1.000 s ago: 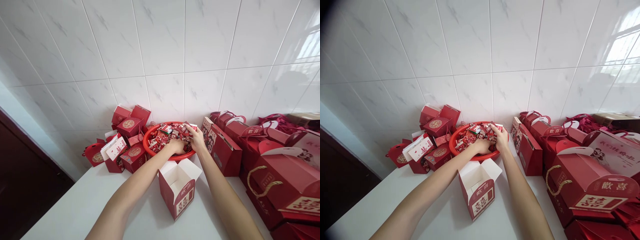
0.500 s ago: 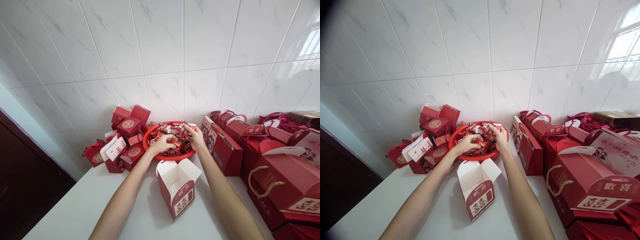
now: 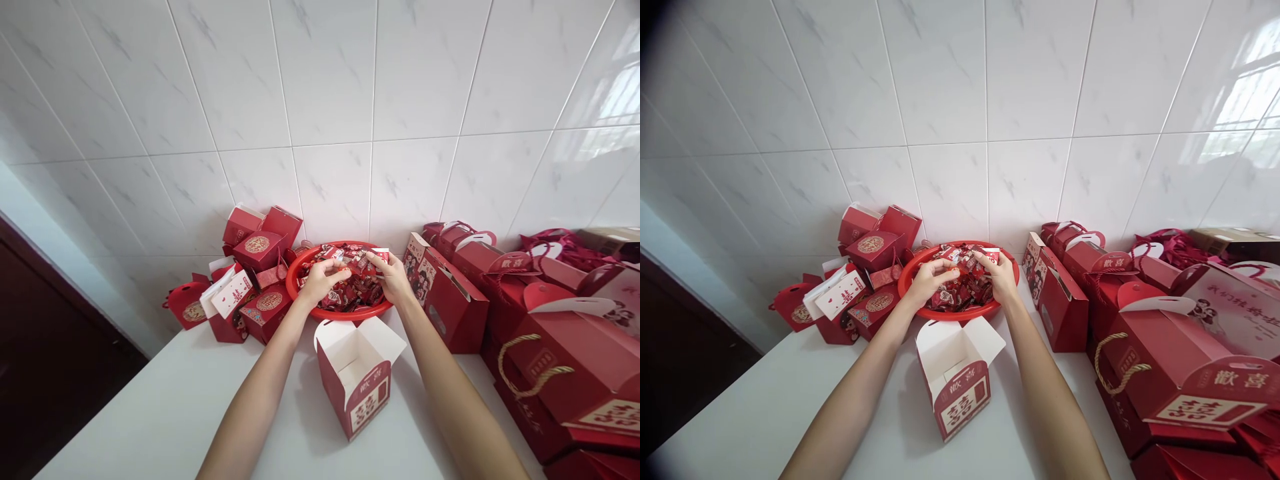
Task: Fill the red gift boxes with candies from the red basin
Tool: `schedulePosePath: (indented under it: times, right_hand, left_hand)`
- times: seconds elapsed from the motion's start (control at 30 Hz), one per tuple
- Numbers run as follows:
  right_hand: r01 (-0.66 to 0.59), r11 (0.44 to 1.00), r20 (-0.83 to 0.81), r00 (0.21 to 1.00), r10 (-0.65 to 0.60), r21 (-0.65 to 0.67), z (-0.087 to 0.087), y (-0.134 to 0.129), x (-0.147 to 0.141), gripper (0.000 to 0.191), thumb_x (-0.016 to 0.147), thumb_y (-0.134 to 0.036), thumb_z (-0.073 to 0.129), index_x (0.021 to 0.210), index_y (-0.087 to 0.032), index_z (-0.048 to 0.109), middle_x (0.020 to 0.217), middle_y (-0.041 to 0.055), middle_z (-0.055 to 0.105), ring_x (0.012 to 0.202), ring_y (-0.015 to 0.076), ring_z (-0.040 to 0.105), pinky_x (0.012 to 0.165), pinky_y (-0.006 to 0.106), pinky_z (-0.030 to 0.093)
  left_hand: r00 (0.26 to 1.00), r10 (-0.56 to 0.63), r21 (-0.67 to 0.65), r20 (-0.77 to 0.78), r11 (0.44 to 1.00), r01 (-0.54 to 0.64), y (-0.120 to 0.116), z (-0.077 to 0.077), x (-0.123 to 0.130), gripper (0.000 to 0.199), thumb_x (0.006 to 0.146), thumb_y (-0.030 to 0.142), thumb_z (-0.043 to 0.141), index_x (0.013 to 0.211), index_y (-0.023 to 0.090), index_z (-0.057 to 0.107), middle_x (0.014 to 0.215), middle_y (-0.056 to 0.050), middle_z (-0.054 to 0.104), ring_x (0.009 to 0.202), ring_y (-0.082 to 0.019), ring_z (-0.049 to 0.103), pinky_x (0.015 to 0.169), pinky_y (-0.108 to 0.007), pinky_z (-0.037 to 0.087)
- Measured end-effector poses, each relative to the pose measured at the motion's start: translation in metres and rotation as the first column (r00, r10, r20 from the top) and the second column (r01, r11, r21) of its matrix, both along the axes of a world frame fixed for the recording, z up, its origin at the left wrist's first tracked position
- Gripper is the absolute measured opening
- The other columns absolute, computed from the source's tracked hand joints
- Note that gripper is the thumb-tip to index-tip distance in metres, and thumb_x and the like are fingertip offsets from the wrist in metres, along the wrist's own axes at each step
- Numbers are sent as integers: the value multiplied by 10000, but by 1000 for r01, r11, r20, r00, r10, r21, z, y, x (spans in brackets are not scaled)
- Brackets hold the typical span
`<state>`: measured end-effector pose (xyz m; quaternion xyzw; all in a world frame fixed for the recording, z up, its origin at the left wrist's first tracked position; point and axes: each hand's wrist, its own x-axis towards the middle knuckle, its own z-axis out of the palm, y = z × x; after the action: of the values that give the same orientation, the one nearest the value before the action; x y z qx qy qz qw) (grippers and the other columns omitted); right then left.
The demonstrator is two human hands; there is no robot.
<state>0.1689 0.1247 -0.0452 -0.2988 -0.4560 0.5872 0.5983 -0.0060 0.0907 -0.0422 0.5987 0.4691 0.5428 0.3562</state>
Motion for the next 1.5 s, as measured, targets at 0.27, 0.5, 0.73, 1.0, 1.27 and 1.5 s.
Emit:
schedulePosePath:
  times: [0.27,0.5,0.73,1.0,1.27,1.5]
  right_hand:
    - [-58,998,-5,998,58,26,0,-1,-1,418,594,-440,882,865,-188,689,778,-11,714,619,125,609,477,206,439]
    - [-427,891,275,885,376,155,29,-17,18,470,637,-425,879,983,-170,691,849,8,716,716,146,640,644,253,511]
    - [-678,702,832,506,229,219,69,-59,24,456,722,-522,815,694,-179,514,625,-67,460,575,79,386,521,229,300]
    - [-803,591,978,174,115,73,76,-85,20,372,978,-501,483,806,-178,550,696,-11,562,613,113,478,577,252,341]
    - [-599,800,998,-10,-56,39,83,-101,30,233,940,-413,547,877,-194,594,904,52,666,803,186,589,641,268,377]
    - [-412,909,976,-216,-33,-60,83,-106,41,236,846,-411,649,940,-204,587,962,72,640,774,196,606,577,270,382]
  left_hand:
    - [995,64,98,74,993,-71,-1,0,-1,299,601,343,784,803,192,623,863,-2,680,864,-200,644,832,-323,508]
    - [918,-349,-176,-189,931,318,-36,37,-23,297,649,292,776,876,171,628,823,6,664,781,-167,637,753,-303,507]
    - [616,-558,-473,-556,822,317,-89,78,-28,322,734,384,769,972,188,676,1021,-51,743,961,-234,702,811,-294,529]
    - [497,-521,-556,-694,827,90,-113,90,-25,306,765,402,692,984,192,659,905,-25,737,642,-164,660,512,-238,438]
    - [456,-507,-532,-731,842,85,-118,87,-24,437,739,470,693,1094,215,678,1009,-42,735,724,-178,676,576,-240,471]
    - [369,-540,-561,-756,826,60,-118,86,-15,661,686,525,727,1270,231,625,997,-32,720,732,-181,661,574,-240,462]
